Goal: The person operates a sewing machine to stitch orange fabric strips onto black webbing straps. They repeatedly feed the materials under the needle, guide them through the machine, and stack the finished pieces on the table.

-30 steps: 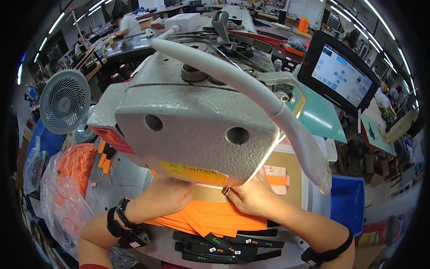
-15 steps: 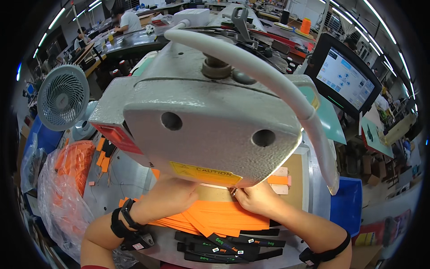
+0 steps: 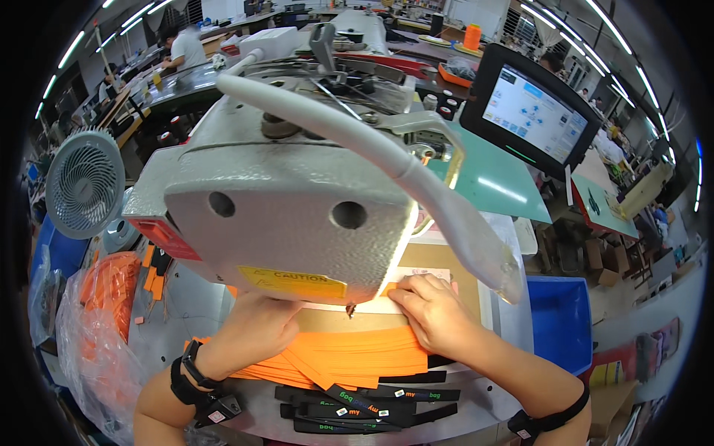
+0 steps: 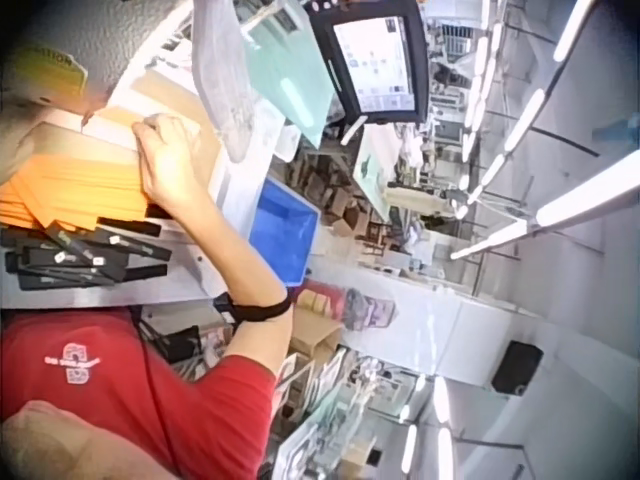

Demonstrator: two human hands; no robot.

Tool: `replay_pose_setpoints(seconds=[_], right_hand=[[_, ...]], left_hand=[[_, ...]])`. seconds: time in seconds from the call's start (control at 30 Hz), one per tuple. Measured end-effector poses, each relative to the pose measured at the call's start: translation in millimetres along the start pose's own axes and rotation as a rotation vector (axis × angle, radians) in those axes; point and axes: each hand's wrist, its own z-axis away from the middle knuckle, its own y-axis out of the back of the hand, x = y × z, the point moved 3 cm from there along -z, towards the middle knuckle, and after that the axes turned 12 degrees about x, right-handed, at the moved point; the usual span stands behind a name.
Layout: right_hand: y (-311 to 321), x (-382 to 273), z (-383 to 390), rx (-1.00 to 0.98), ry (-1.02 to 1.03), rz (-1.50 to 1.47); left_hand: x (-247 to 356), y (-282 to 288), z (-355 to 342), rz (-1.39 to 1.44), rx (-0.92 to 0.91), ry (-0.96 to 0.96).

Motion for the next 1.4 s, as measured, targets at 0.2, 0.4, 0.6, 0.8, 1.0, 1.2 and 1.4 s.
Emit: replay_pose_setpoints(seconds=[0.2,0.4,0.6,0.8,1.0,1.2,1.4], right_hand=[[-14.2,-20.0,-5.3,0.011,0.031,-0.031],[-33.2,-38.7,-22.6,0.014,0.107,-0.040],[-14.2,-17.1,4.0,0.047,0.019,0.007],[26.3,35.1,35.3,0.041,-0.206,-0.016],[40.4,51.7,11.6,-0.047,-0.540,-0.286],[20.7,75.3,-19.1,-0.341,-0.242,-0.209],[43.9,54.7,-2.1,-0.498,-0.082,-0.180]], left_hand=[[4.1,-1.2,-4.1,-0.091,0.074,-0.123],[4.8,-0.9,-1.2,-0.180,0.064,-0.169],[7.6,2.1,-5.2,-0.101,-0.002,-0.082],[8.1,3.0,-5.6,-0.089,-0.059,-0.044],[3.3,0.9,-2.3,-0.141,-0.044,-0.095],[-1.6,0.6,3.1,-0.187,-0.146,-0.040],[-2.1,1.3,6.2,-0.192,-0.131,-0.094]])
